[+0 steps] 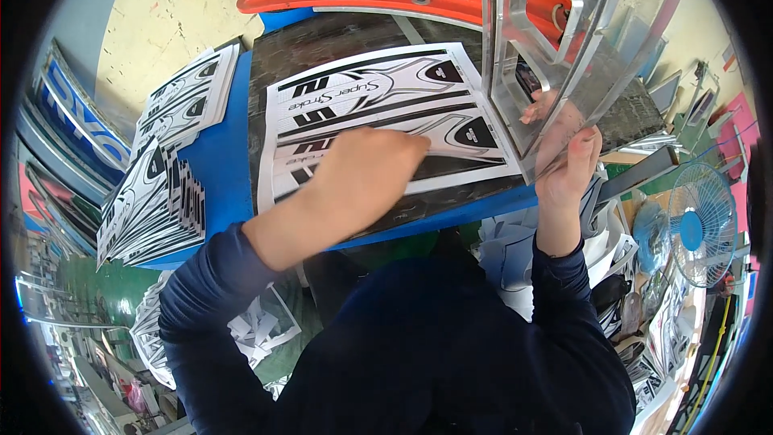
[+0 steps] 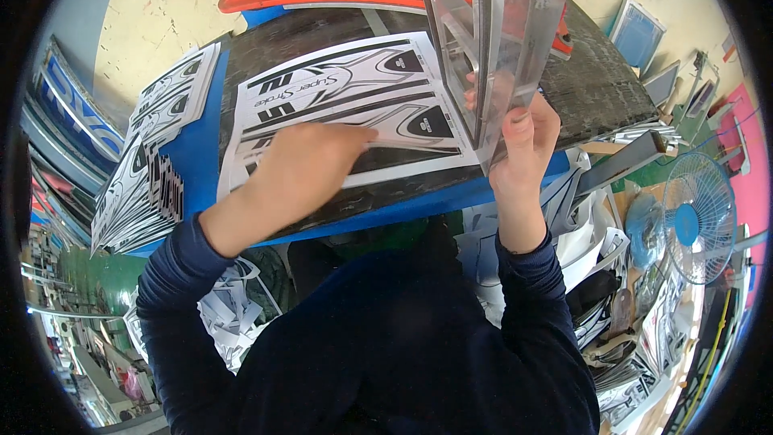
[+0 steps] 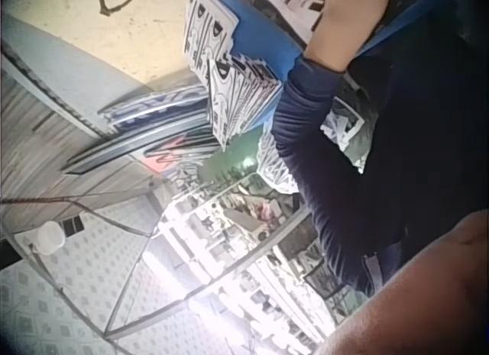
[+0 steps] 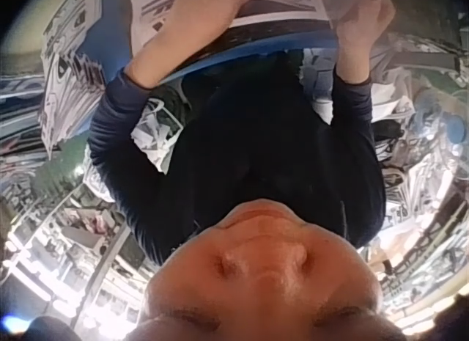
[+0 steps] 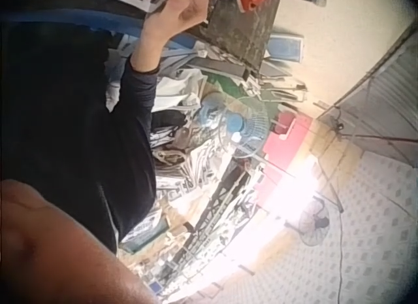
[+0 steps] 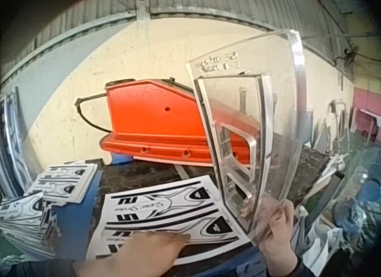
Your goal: Using a manual die-cutting machine to cut out printed logos from plastic sheets.
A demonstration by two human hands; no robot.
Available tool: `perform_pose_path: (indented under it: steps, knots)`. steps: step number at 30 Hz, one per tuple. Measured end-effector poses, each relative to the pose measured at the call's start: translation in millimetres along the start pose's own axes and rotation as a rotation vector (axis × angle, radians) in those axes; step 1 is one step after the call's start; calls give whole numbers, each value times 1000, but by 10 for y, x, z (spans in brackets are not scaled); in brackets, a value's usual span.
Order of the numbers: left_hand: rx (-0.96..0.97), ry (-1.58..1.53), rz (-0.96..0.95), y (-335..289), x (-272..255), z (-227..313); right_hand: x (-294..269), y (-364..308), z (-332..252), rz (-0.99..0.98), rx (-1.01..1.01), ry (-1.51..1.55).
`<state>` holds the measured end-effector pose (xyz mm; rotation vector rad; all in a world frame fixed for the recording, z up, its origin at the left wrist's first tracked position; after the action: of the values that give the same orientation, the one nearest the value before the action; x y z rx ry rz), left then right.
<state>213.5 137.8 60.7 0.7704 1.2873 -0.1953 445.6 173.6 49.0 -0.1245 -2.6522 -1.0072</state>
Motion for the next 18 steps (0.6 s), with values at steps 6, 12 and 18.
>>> perform_pose_path:
  steps: [6,12,18]
  knots:
    - [-460,-344,306,-32,-417,-712,-3,20,48,6,-1,22]
    - [-772,-1048,993,-990,-1151,-1401,-338,-15,298,24,1,18]
    - [-512,-479,1544,-2353,-2610,-1615,-560,-13,376,-6,0,21]
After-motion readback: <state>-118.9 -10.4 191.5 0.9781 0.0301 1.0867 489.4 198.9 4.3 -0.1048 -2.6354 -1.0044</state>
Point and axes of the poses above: each hand's wrist, its own y-axis towards the middle knuckle, its own x-axis out of the palm, z = x × y, the point moved 6 cm from there along y, towards the middle knuckle, and after that the axes turned 8 degrees about z, right-handed, at the moved point
